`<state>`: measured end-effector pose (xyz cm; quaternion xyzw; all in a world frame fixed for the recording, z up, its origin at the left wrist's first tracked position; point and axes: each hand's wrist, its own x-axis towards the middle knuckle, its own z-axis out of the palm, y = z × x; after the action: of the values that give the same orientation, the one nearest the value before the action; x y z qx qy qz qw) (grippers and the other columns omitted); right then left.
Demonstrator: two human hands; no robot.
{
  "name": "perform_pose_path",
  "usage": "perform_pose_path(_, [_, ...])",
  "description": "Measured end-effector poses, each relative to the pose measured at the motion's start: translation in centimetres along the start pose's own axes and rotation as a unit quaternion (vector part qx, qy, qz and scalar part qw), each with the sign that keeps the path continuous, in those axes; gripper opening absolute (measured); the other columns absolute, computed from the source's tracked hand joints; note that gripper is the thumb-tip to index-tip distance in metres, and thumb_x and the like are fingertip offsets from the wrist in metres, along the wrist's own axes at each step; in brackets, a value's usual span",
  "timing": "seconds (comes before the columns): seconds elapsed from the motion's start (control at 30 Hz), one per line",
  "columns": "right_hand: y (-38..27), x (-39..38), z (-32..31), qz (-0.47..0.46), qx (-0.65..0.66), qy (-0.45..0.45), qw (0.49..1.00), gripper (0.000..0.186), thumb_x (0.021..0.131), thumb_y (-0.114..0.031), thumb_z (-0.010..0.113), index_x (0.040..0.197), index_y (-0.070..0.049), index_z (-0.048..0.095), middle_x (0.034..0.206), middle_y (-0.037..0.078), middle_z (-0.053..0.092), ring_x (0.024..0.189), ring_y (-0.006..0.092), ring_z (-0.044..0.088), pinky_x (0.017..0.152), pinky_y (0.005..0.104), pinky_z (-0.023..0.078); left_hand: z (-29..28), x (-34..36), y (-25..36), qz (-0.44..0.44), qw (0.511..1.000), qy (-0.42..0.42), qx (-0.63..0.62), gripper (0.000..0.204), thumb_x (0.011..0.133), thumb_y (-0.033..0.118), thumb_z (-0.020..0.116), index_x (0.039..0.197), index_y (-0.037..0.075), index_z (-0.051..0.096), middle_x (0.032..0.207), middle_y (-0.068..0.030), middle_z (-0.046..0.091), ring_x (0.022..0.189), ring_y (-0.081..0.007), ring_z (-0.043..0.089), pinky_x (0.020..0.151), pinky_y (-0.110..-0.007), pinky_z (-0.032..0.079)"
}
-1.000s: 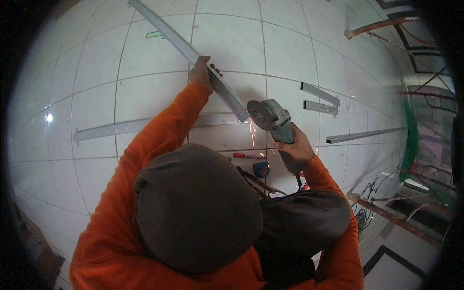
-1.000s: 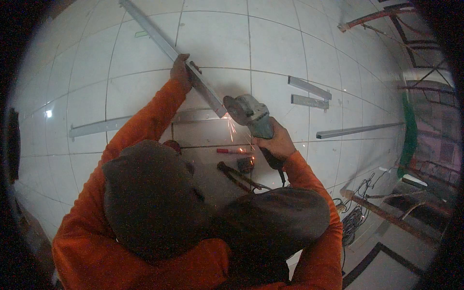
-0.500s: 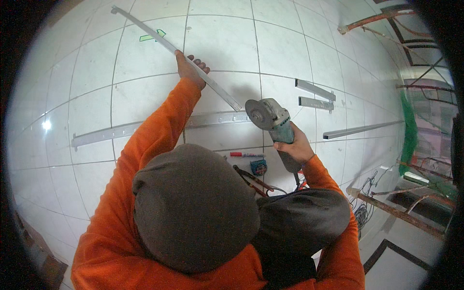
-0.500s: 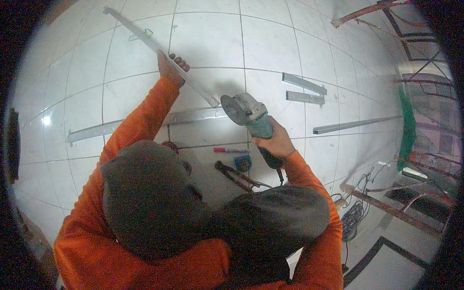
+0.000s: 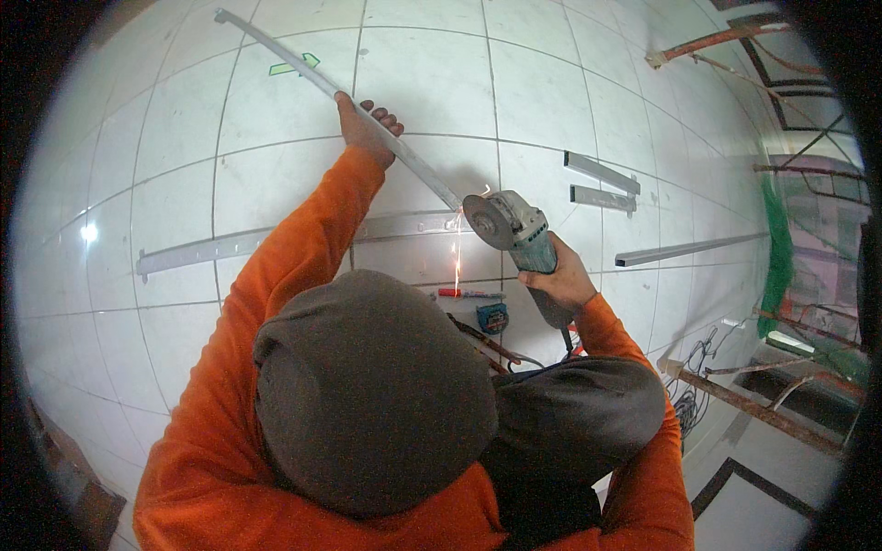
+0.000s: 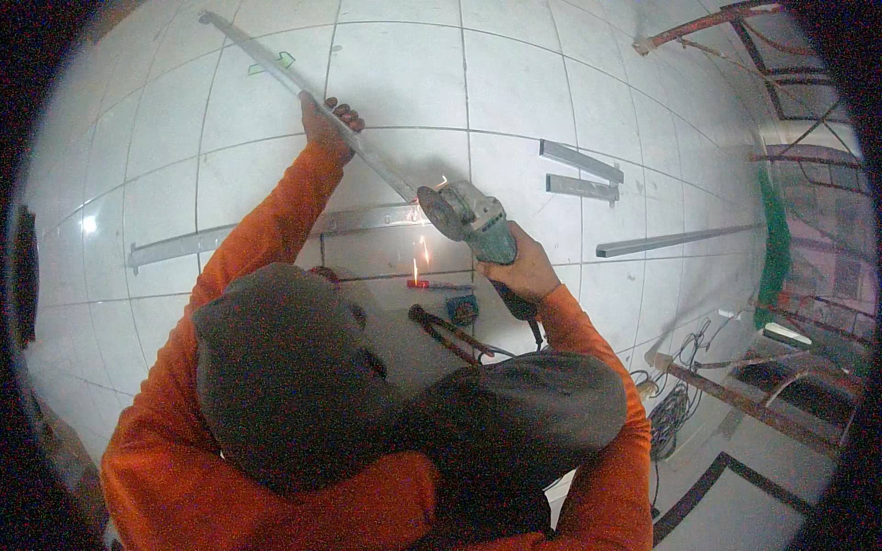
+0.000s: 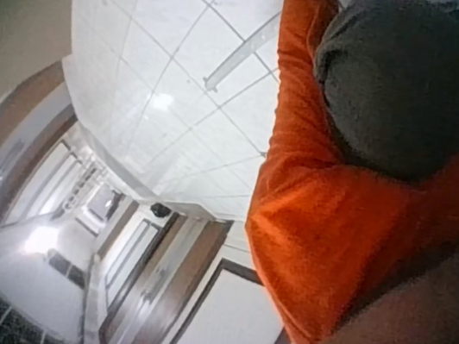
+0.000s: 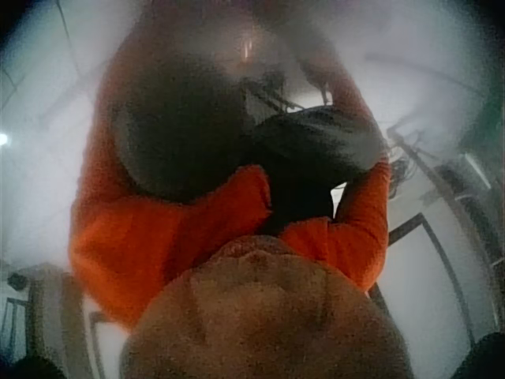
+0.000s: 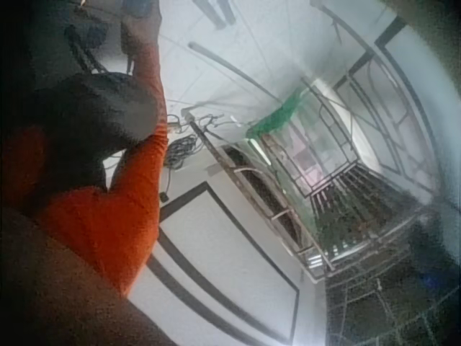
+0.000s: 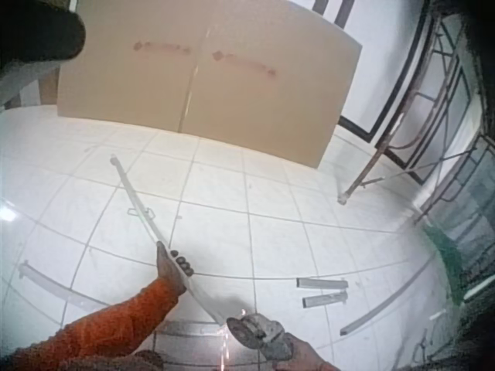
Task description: The person cuts a metal profile using an angle grinder and then uses pliers to remove a piece.
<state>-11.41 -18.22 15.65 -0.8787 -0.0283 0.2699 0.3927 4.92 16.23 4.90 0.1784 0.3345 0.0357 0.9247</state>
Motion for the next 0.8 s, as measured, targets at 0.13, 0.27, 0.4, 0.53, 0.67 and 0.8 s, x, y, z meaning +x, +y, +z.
perform_pose_path(0.13, [0.6,0.1,0.1,-0.003,0.013,0.004,1.0,0.069,0.07,-0.029,0.085,0.127,-0.003,0.056,0.111,0.016,0.07,0.105,0.0278,0.068,0.093,0.038,0.051,-0.2,0.2,0.1,0.001,1.0,-0.01,0.01,0.067,0.092,0.075,0.044,0.101,0.009,0.042,0.072,-0.0043,0.039,0.059,-0.02,0.041,0.053,-0.036,0.038])
perform_pose_path(0.27, [1.3,0.3,0.2,-0.009,0.007,0.001,1.0,0.069,0.069,-0.029,0.085,0.127,-0.003,0.056,0.111,0.016,0.071,0.104,0.0274,0.068,0.093,0.0379,0.051,0.3,-0.2,0.1,0.004,1.0,0.008,0.009,0.065,0.092,0.074,0.043,0.1,0.01,0.041,0.071,-0.0038,0.038,0.059,-0.0192,0.04,0.053,-0.035,0.037])
perform_pose_path(0.4, [0.6,0.2,0.1,-0.006,0.004,-0.004,1.0,0.068,0.069,-0.028,0.085,0.126,-0.004,0.057,0.111,0.015,0.071,0.104,0.0268,0.068,0.093,0.0376,0.051,0.3,-0.3,0.2,0.004,1.0,0.01,0.012,0.064,0.093,0.073,0.042,0.101,0.01,0.04,0.071,-0.0034,0.037,0.058,-0.0186,0.039,0.052,-0.034,0.036])
perform_pose_path(0.53, [0.7,0.2,0.2,0.005,0.026,-0.006,1.0,0.067,0.069,-0.027,0.085,0.126,-0.004,0.057,0.111,0.015,0.07,0.103,0.0266,0.068,0.093,0.0372,0.051,0.3,-0.6,-0.1,0.003,1.0,0.009,0.014,0.063,0.094,0.073,0.042,0.102,0.01,0.039,0.071,-0.0031,0.038,0.057,-0.0181,0.039,0.052,-0.034,0.036])
perform_pose_path(0.67, [0.4,0.2,0.4,-0.014,-0.023,0.016,1.0,0.068,0.069,-0.027,0.084,0.126,-0.003,0.057,0.112,0.016,0.07,0.104,0.0273,0.068,0.093,0.0377,0.051,0.0,-0.5,-0.1,-0.002,1.0,0.007,0.014,0.068,0.092,0.075,0.043,0.11,0.01,0.039,0.076,-0.0044,0.038,0.057,-0.0172,0.039,0.05,-0.032,0.035])
perform_pose_path(0.8, [-0.3,0.1,0.5,0.003,0.002,0.016,1.0,0.069,0.07,-0.028,0.084,0.127,-0.002,0.056,0.112,0.018,0.07,0.104,0.0285,0.068,0.093,0.0378,0.051,0.1,-0.6,0.0,-0.01,1.0,0.003,0.016,0.067,0.092,0.075,0.043,0.109,0.011,0.039,0.076,-0.0032,0.036,0.058,-0.0166,0.039,0.05,-0.032,0.035])
